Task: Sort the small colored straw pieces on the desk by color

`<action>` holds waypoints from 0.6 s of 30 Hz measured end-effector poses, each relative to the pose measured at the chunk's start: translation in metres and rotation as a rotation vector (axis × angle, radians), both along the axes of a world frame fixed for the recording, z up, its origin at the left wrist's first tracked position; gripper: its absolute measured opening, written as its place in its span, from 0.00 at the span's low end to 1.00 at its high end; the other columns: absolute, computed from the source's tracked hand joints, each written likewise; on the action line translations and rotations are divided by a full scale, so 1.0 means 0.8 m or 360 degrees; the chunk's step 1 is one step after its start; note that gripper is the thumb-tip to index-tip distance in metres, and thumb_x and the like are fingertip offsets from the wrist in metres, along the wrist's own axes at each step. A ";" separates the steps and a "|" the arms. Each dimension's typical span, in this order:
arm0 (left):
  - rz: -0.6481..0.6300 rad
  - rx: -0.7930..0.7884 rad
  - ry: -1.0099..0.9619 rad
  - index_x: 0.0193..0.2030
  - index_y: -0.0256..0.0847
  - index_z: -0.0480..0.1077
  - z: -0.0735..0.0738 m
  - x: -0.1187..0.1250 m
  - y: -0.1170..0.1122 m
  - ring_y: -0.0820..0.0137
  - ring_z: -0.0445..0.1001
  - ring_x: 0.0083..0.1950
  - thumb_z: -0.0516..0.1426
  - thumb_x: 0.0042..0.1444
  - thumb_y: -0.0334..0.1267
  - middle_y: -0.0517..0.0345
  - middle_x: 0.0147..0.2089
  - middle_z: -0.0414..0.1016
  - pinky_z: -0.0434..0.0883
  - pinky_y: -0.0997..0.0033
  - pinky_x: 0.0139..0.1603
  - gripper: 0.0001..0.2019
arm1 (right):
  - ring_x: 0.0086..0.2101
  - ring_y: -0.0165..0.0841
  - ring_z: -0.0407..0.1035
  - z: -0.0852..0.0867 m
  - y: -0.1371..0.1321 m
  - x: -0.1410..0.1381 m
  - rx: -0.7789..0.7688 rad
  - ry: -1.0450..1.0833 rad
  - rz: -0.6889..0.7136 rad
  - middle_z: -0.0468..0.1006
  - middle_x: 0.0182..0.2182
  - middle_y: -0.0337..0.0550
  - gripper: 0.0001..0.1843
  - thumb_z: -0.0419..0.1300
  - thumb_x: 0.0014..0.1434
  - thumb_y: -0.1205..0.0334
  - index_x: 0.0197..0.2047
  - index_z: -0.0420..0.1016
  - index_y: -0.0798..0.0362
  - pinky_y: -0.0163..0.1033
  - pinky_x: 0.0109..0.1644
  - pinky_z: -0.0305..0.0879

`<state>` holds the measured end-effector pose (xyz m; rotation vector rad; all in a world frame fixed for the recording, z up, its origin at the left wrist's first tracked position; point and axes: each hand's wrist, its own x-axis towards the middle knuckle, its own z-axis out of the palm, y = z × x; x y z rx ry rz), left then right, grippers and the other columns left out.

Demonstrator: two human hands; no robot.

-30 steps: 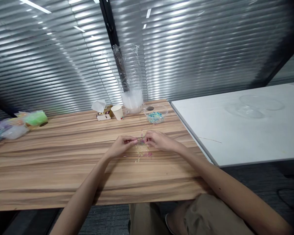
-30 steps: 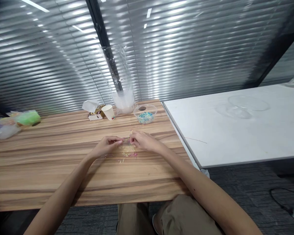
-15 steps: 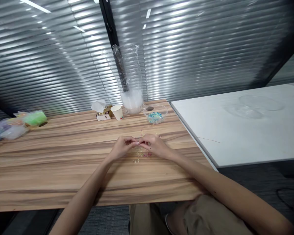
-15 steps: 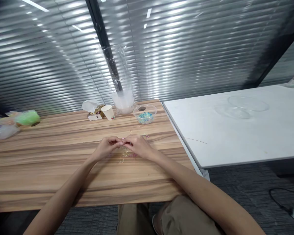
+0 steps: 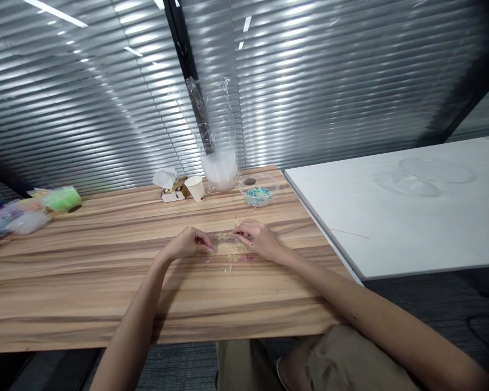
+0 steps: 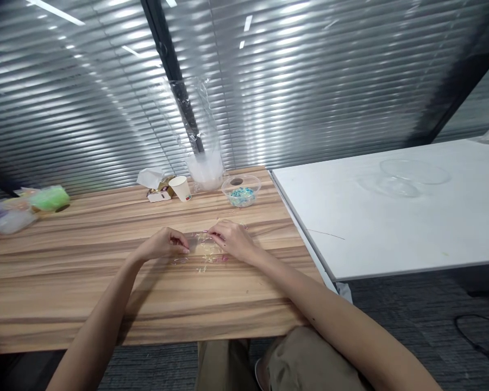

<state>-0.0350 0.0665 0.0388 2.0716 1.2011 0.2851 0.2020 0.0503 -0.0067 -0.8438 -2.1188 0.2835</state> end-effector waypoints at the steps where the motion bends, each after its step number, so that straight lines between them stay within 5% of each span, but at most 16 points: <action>1: -0.0019 -0.0018 0.0015 0.27 0.37 0.76 -0.001 -0.002 0.001 0.70 0.72 0.27 0.62 0.44 0.44 0.56 0.25 0.76 0.65 0.76 0.29 0.11 | 0.36 0.33 0.69 0.000 0.001 0.002 0.0006 -0.0006 -0.0014 0.77 0.34 0.45 0.06 0.56 0.60 0.68 0.37 0.74 0.56 0.35 0.41 0.62; 6: 0.0128 0.0250 -0.0065 0.33 0.35 0.76 -0.013 0.007 0.005 0.68 0.73 0.34 0.60 0.47 0.45 0.52 0.33 0.77 0.67 0.73 0.35 0.14 | 0.38 0.33 0.69 0.002 0.007 0.008 -0.0008 0.0052 -0.0167 0.77 0.35 0.44 0.06 0.57 0.59 0.69 0.38 0.75 0.55 0.36 0.44 0.62; 12: 0.0091 0.0385 0.0020 0.31 0.34 0.75 -0.024 0.021 0.004 0.71 0.67 0.28 0.59 0.50 0.44 0.54 0.28 0.74 0.62 0.75 0.29 0.12 | 0.41 0.34 0.69 -0.002 0.016 0.016 -0.0043 0.0147 -0.0293 0.77 0.39 0.45 0.08 0.57 0.58 0.71 0.40 0.75 0.56 0.37 0.47 0.62; 18: -0.0095 0.0232 -0.0003 0.29 0.35 0.75 -0.017 0.008 0.007 0.70 0.70 0.31 0.59 0.50 0.44 0.53 0.30 0.76 0.64 0.74 0.33 0.12 | 0.41 0.35 0.66 -0.009 0.023 0.018 -0.0043 0.0012 -0.0143 0.77 0.36 0.43 0.06 0.59 0.57 0.69 0.39 0.76 0.55 0.41 0.48 0.60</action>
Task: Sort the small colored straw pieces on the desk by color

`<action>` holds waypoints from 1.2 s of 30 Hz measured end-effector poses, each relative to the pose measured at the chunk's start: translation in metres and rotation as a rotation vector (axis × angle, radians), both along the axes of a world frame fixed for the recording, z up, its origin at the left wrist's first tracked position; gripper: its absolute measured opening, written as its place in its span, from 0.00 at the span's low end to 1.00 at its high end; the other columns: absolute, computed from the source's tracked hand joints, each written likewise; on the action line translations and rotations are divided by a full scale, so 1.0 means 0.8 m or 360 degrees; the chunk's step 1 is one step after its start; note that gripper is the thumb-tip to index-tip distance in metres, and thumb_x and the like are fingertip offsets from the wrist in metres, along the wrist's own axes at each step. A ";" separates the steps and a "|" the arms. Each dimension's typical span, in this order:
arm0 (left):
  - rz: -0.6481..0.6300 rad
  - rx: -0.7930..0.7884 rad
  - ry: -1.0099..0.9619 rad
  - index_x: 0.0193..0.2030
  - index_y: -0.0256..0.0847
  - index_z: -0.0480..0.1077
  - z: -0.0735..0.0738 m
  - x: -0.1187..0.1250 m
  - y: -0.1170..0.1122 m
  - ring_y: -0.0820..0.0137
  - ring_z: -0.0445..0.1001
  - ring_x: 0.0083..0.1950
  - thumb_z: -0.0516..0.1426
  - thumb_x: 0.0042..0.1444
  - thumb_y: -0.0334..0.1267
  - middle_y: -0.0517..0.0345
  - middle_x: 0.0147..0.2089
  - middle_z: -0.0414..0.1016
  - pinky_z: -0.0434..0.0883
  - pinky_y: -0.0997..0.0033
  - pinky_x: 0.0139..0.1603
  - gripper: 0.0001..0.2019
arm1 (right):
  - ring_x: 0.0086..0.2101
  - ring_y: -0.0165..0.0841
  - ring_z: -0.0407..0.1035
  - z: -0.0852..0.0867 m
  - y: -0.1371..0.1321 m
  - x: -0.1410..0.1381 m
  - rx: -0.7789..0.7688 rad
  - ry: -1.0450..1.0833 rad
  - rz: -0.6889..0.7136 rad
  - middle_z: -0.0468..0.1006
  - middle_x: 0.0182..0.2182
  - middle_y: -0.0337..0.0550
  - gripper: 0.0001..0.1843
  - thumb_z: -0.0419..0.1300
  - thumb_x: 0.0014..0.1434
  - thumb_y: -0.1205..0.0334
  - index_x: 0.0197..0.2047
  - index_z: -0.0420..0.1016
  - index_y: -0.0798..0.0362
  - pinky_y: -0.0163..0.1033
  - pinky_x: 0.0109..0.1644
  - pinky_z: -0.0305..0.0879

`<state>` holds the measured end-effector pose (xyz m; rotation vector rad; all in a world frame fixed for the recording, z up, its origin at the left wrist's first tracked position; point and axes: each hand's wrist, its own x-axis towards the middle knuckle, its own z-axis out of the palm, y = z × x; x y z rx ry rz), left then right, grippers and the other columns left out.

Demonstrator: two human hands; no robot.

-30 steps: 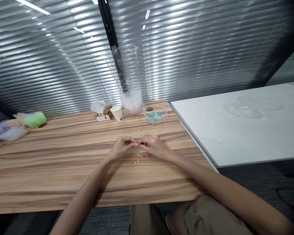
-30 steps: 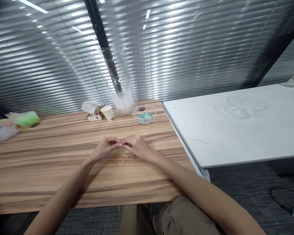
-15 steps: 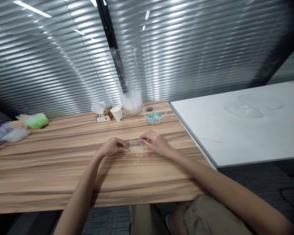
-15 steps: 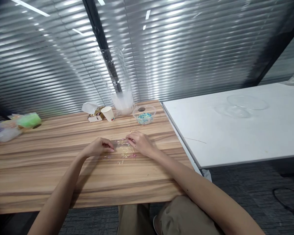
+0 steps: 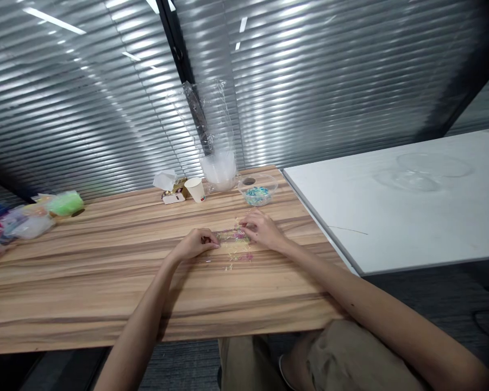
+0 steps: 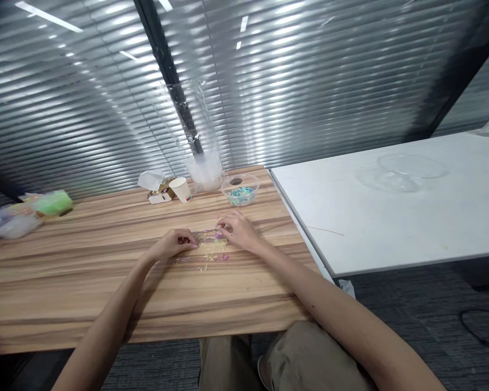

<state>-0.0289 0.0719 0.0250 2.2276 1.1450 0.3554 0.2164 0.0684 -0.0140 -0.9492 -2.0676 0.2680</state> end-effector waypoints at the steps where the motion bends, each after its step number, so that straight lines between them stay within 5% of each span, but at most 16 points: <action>1: -0.0054 -0.0095 0.0015 0.29 0.34 0.75 0.003 -0.006 0.000 0.70 0.70 0.31 0.60 0.49 0.44 0.53 0.29 0.76 0.64 0.75 0.32 0.13 | 0.41 0.36 0.65 -0.001 0.000 -0.001 0.0017 -0.0046 0.0071 0.76 0.36 0.43 0.06 0.59 0.57 0.69 0.38 0.76 0.55 0.41 0.48 0.60; 6: -0.0143 -0.0433 0.0084 0.30 0.36 0.77 0.014 -0.022 -0.002 0.70 0.72 0.30 0.60 0.49 0.48 0.53 0.29 0.77 0.65 0.75 0.31 0.15 | 0.42 0.36 0.62 -0.003 -0.006 -0.009 0.0025 -0.0197 0.0228 0.73 0.35 0.43 0.08 0.59 0.55 0.73 0.35 0.77 0.54 0.42 0.49 0.58; 13: 0.0021 0.0158 -0.0090 0.39 0.37 0.76 -0.002 0.024 -0.011 0.70 0.69 0.33 0.55 0.55 0.44 0.53 0.35 0.76 0.63 0.73 0.35 0.13 | 0.42 0.36 0.61 -0.007 -0.005 -0.011 -0.0012 -0.0256 0.0169 0.71 0.34 0.44 0.07 0.58 0.56 0.71 0.36 0.77 0.54 0.42 0.48 0.58; 25: 0.0097 0.0288 -0.0134 0.36 0.37 0.76 -0.019 0.026 -0.005 0.72 0.67 0.31 0.57 0.54 0.41 0.54 0.33 0.73 0.64 0.74 0.33 0.10 | 0.44 0.37 0.61 -0.006 -0.006 -0.010 -0.0114 -0.0263 0.0259 0.71 0.37 0.44 0.07 0.60 0.50 0.71 0.34 0.76 0.54 0.43 0.50 0.57; 36: 0.0154 0.0348 -0.0209 0.36 0.35 0.75 -0.007 0.005 0.007 0.68 0.71 0.38 0.55 0.56 0.38 0.51 0.36 0.75 0.64 0.72 0.38 0.10 | 0.42 0.38 0.62 -0.004 -0.008 -0.009 -0.0068 -0.0309 0.0231 0.72 0.35 0.43 0.06 0.60 0.50 0.70 0.33 0.75 0.54 0.42 0.50 0.57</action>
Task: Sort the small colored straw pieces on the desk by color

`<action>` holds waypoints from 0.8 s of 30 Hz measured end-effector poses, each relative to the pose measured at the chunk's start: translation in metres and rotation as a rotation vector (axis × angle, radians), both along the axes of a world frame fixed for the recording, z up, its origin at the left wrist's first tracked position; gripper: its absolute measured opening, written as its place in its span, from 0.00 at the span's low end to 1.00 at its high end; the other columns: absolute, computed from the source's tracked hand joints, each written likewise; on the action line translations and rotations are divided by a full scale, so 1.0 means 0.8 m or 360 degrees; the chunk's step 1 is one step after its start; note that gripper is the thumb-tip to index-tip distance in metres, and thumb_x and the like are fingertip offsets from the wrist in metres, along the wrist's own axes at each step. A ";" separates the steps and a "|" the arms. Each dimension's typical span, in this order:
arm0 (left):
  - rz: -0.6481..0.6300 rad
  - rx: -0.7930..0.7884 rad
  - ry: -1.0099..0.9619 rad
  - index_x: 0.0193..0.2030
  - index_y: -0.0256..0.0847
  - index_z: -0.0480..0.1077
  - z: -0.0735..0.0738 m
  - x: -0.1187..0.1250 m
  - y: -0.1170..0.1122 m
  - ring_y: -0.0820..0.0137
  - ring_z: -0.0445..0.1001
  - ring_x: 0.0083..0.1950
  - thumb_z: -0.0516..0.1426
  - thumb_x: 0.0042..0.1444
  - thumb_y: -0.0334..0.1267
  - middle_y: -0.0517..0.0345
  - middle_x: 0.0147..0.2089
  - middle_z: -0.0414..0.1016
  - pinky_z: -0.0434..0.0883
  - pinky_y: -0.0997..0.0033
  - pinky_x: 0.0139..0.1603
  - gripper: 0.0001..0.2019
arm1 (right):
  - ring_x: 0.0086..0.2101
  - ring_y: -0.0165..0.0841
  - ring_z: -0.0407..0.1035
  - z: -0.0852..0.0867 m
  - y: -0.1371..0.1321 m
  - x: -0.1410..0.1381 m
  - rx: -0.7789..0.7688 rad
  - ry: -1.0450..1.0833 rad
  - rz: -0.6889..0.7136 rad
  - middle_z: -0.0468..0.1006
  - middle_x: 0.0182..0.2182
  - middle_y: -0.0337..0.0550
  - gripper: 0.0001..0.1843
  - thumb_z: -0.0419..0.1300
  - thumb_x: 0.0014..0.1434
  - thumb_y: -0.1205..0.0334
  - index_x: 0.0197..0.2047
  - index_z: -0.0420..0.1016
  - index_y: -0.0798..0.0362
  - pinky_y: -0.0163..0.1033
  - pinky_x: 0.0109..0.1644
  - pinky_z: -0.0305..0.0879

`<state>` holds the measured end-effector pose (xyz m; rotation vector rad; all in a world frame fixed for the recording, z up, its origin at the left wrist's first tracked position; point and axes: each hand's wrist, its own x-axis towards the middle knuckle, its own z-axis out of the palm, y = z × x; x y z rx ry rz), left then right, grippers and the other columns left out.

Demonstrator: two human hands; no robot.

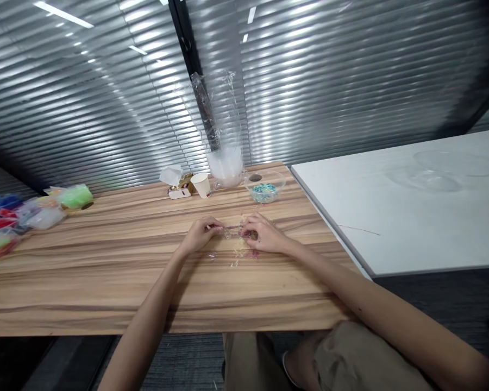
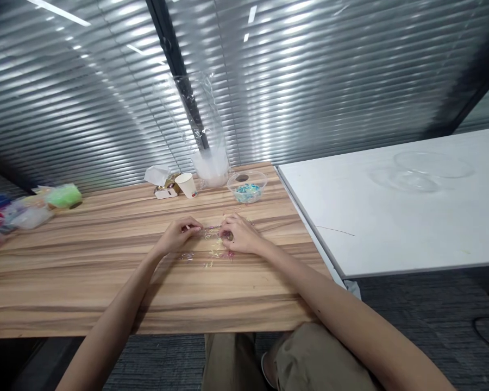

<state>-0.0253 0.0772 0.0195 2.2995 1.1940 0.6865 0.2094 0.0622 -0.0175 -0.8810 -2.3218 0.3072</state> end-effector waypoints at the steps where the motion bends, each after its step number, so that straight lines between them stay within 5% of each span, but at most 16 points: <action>1: -0.0003 0.0009 -0.0013 0.35 0.35 0.75 0.000 -0.001 0.000 0.68 0.71 0.38 0.55 0.56 0.37 0.51 0.36 0.75 0.64 0.72 0.39 0.09 | 0.41 0.37 0.62 0.000 0.000 0.000 0.0003 0.0003 -0.0003 0.72 0.34 0.43 0.06 0.60 0.49 0.70 0.33 0.74 0.54 0.42 0.50 0.56; 10: -0.0202 -0.0106 -0.0001 0.37 0.37 0.76 -0.007 0.020 -0.013 0.71 0.67 0.33 0.62 0.50 0.40 0.55 0.33 0.72 0.63 0.75 0.34 0.10 | 0.39 0.37 0.62 0.003 -0.001 -0.002 -0.0001 -0.0001 -0.0032 0.72 0.33 0.42 0.06 0.60 0.48 0.70 0.32 0.72 0.55 0.40 0.46 0.57; 24: -0.0167 0.0158 0.0069 0.35 0.36 0.75 -0.021 0.054 -0.022 0.70 0.70 0.36 0.56 0.55 0.29 0.54 0.34 0.73 0.65 0.74 0.40 0.05 | 0.40 0.36 0.61 -0.004 0.002 -0.003 0.0020 -0.0040 -0.0140 0.71 0.32 0.42 0.03 0.60 0.51 0.69 0.31 0.71 0.55 0.39 0.46 0.57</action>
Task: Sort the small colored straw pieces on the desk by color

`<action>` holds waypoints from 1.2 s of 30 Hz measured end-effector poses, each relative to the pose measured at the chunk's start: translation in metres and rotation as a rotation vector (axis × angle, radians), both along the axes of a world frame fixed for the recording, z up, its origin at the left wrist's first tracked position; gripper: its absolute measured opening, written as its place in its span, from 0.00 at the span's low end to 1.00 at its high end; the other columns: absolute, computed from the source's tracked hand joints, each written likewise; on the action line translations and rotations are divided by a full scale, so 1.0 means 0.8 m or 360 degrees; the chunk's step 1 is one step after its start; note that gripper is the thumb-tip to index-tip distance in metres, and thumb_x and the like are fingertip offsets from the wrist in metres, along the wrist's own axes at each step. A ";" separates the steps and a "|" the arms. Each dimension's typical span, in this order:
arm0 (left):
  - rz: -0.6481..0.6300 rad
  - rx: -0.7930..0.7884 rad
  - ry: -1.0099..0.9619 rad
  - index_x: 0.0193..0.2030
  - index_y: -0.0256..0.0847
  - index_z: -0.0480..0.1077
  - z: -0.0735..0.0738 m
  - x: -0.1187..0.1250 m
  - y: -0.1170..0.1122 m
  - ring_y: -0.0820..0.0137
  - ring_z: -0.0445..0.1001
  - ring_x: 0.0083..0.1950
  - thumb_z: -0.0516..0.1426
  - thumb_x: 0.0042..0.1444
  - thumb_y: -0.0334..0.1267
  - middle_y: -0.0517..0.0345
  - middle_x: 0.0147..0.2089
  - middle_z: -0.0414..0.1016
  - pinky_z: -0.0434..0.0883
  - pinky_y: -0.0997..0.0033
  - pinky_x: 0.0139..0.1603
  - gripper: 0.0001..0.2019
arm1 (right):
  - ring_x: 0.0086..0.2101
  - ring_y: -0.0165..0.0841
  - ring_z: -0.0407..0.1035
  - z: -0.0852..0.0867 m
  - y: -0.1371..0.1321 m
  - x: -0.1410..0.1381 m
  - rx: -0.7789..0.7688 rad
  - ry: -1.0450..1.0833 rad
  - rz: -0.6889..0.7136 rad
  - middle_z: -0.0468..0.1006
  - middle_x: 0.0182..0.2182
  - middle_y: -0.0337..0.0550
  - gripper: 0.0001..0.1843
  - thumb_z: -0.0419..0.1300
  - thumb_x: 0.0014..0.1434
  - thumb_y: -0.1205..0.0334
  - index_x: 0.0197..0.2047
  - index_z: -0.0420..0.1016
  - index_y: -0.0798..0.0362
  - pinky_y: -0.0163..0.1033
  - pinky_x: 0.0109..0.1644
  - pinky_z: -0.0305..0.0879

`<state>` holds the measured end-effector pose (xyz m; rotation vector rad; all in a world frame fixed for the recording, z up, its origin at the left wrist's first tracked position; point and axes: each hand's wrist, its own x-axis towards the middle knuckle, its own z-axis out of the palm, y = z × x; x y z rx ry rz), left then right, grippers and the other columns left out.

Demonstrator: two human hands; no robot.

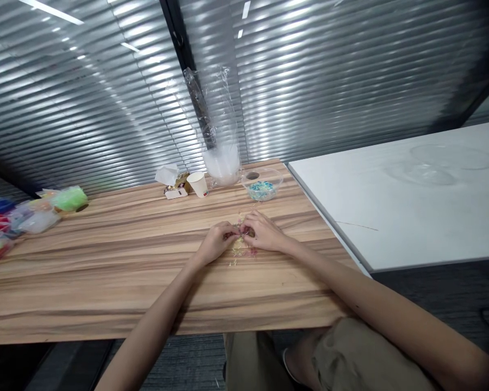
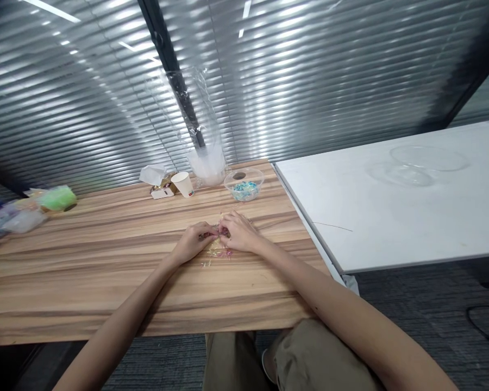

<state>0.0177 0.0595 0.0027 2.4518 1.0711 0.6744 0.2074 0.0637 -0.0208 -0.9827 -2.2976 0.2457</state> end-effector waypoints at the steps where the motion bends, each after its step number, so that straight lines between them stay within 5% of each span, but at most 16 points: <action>1: 0.0000 0.0014 0.0012 0.34 0.36 0.75 -0.001 0.001 0.001 0.71 0.70 0.36 0.56 0.54 0.28 0.54 0.33 0.73 0.65 0.74 0.39 0.05 | 0.40 0.36 0.61 0.001 0.000 0.000 0.0003 -0.0003 0.0002 0.71 0.32 0.42 0.02 0.60 0.51 0.69 0.31 0.71 0.55 0.39 0.45 0.57; 14: -0.0032 0.0085 0.0081 0.31 0.37 0.69 0.001 -0.012 0.007 0.69 0.68 0.38 0.52 0.54 0.26 0.55 0.34 0.70 0.64 0.72 0.41 0.06 | 0.38 0.35 0.61 0.000 0.000 0.002 0.0079 0.0020 0.0137 0.70 0.32 0.42 0.03 0.57 0.57 0.70 0.31 0.70 0.55 0.41 0.46 0.57; 24: 0.0194 -0.0063 -0.0195 0.31 0.37 0.66 0.029 -0.047 0.013 0.72 0.68 0.33 0.51 0.55 0.33 0.58 0.30 0.70 0.63 0.75 0.34 0.05 | 0.36 0.35 0.63 0.002 0.002 0.003 0.0190 0.0423 0.0023 0.71 0.30 0.42 0.05 0.57 0.58 0.74 0.32 0.68 0.55 0.38 0.40 0.60; 36: 0.0198 -0.0180 -0.0160 0.35 0.35 0.68 0.024 -0.049 0.017 0.69 0.70 0.35 0.52 0.55 0.35 0.54 0.33 0.73 0.66 0.72 0.37 0.06 | 0.36 0.35 0.64 0.009 -0.012 -0.006 0.0187 0.0392 0.0061 0.74 0.29 0.42 0.04 0.60 0.56 0.73 0.31 0.72 0.55 0.39 0.40 0.62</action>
